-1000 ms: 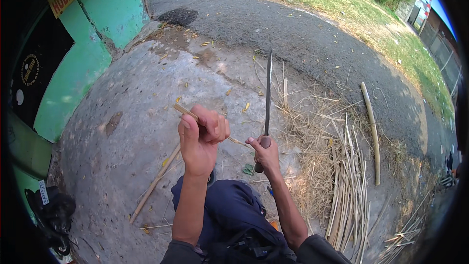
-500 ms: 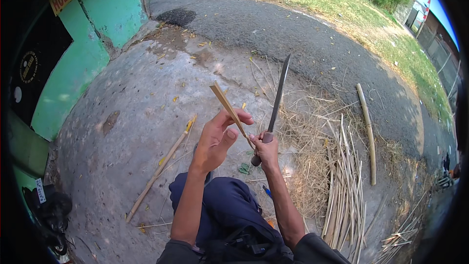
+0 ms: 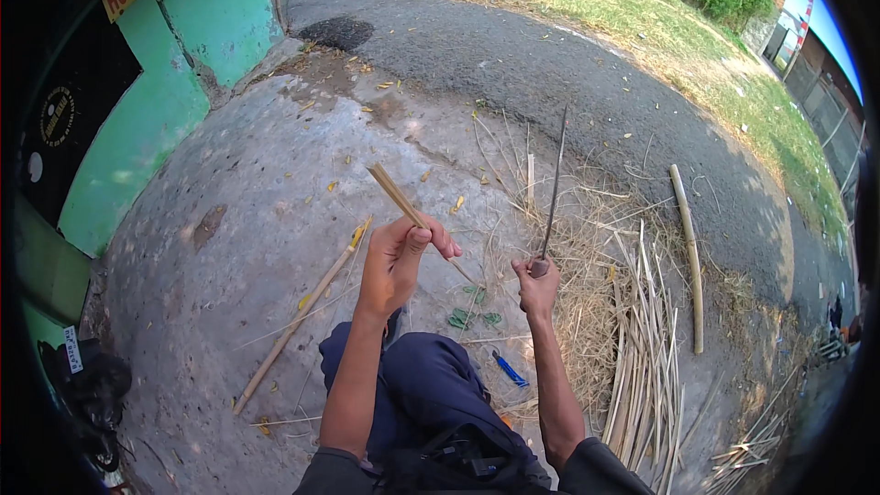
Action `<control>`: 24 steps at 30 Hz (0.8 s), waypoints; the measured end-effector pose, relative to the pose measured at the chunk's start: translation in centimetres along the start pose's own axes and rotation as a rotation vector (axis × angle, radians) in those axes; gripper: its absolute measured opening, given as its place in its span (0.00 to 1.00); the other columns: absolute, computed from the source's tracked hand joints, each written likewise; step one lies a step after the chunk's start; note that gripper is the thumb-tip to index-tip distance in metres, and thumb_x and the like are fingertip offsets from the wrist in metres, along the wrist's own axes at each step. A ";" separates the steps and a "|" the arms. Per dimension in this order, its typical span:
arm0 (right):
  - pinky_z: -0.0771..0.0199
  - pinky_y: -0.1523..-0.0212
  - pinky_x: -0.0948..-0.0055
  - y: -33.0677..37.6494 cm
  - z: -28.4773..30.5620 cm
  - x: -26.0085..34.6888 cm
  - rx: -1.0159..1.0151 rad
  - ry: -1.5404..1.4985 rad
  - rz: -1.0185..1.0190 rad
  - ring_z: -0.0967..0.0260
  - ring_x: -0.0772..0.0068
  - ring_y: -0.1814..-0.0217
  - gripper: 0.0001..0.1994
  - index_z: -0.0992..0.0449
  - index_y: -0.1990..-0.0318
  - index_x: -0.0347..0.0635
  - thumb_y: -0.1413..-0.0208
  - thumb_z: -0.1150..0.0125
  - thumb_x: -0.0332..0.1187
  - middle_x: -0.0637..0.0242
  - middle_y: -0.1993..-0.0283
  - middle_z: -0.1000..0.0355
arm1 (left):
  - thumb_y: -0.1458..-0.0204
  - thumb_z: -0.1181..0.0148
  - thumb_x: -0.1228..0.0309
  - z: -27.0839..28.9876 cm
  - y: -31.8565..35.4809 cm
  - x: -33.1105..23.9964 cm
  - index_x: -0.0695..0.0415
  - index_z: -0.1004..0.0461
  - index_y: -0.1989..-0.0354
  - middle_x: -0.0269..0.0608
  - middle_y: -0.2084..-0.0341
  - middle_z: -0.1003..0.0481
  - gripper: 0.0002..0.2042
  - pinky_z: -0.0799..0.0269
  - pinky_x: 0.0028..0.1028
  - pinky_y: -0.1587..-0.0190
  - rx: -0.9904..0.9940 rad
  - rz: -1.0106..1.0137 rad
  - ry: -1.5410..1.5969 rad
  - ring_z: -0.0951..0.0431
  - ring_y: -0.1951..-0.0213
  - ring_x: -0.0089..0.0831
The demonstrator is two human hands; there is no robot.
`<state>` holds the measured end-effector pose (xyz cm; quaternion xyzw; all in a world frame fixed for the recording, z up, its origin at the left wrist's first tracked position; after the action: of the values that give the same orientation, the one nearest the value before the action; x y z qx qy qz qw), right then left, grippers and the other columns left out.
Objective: The person uses a machete to shave down a long strip of bamboo, repeatedly running the blade along the length of the material to smooth it.
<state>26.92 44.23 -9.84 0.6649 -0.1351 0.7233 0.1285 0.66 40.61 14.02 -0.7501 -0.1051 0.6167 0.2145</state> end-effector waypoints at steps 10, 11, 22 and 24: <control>0.30 0.70 0.73 1.9 9.4 -1.4 -0.061 0.243 -0.067 0.32 0.79 0.75 0.17 0.28 0.72 0.40 0.47 0.23 0.38 0.67 0.75 0.24 | 0.31 0.46 0.62 3.5 -1.3 -3.3 0.63 0.18 0.62 0.39 0.69 0.19 0.17 0.27 0.29 0.52 -0.193 -0.030 -0.592 0.20 0.61 0.28; 0.32 0.72 0.74 2.5 9.5 -1.0 -0.057 0.200 -0.033 0.33 0.80 0.76 0.17 0.29 0.73 0.41 0.46 0.24 0.37 0.67 0.73 0.23 | 0.31 0.46 0.62 3.3 -1.5 -3.7 0.63 0.18 0.62 0.39 0.69 0.19 0.17 0.27 0.29 0.52 -0.195 -0.029 -0.592 0.20 0.61 0.28; 0.34 0.71 0.79 4.5 -0.5 10.6 0.226 -0.188 -0.036 0.32 0.85 0.73 0.16 0.35 0.73 0.45 0.45 0.28 0.29 0.54 0.54 0.17 | 0.35 0.43 0.64 -0.9 -2.0 -5.5 0.58 0.16 0.65 0.39 0.69 0.17 0.13 0.31 0.35 0.52 -0.082 -0.181 -0.874 0.19 0.63 0.36; 0.37 0.77 0.82 5.0 -2.6 12.7 0.303 -0.189 -0.013 0.36 0.90 0.78 0.16 0.34 0.73 0.44 0.45 0.27 0.30 0.56 0.55 0.17 | 0.35 0.43 0.64 -1.2 -1.9 -5.8 0.57 0.17 0.65 0.38 0.69 0.17 0.12 0.32 0.35 0.51 -0.082 -0.181 -0.890 0.19 0.62 0.37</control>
<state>21.67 40.64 2.49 0.7426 -0.0316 0.6687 0.0183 0.75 39.59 20.11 -0.4080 -0.2766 0.8530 0.1716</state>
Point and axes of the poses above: each hand's wrist, its own y-axis away from the middle knuckle, its own z-axis out of the back of the hand, x = y × z, the point moved 7 cm from there along -y, towards the middle knuckle
